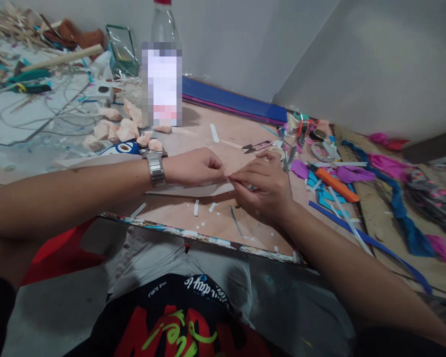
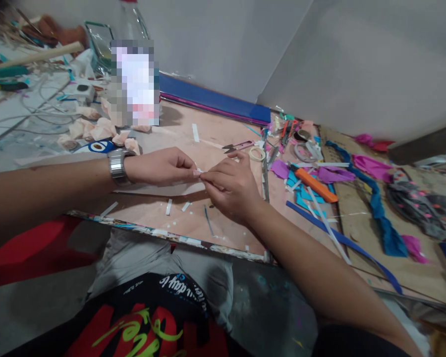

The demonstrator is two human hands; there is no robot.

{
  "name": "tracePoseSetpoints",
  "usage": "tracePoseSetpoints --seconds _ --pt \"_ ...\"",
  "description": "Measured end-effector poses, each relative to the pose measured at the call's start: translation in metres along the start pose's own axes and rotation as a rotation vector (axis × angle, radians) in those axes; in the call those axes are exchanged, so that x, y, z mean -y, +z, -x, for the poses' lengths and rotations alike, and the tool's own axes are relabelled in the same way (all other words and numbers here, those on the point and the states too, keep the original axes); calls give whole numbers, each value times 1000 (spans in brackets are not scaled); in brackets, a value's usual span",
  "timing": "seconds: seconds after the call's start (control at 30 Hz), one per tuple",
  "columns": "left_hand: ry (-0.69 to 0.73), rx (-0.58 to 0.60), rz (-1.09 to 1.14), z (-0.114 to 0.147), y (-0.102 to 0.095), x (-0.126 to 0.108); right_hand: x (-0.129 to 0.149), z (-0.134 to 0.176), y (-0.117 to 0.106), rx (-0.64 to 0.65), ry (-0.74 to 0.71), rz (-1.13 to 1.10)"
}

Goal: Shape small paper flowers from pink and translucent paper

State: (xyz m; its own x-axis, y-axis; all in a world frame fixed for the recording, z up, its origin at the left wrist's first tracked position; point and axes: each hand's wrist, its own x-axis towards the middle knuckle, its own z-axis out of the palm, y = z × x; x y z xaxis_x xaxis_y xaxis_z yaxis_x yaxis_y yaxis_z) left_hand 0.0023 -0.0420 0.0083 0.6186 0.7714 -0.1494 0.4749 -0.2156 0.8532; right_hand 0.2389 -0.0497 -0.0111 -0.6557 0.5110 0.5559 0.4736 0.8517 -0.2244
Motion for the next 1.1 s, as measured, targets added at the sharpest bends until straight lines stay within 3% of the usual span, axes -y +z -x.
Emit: tracePoseSetpoints --seconds 0.5,0.67,1.1 --pt "128 -103 -116 -1 1 5 -1 -2 2 -48 -5 24" --pt "165 -199 -151 0 3 4 0 -1 4 -44 29 19" --pt "475 -344 -663 2 17 10 -3 3 7 64 121 -185"
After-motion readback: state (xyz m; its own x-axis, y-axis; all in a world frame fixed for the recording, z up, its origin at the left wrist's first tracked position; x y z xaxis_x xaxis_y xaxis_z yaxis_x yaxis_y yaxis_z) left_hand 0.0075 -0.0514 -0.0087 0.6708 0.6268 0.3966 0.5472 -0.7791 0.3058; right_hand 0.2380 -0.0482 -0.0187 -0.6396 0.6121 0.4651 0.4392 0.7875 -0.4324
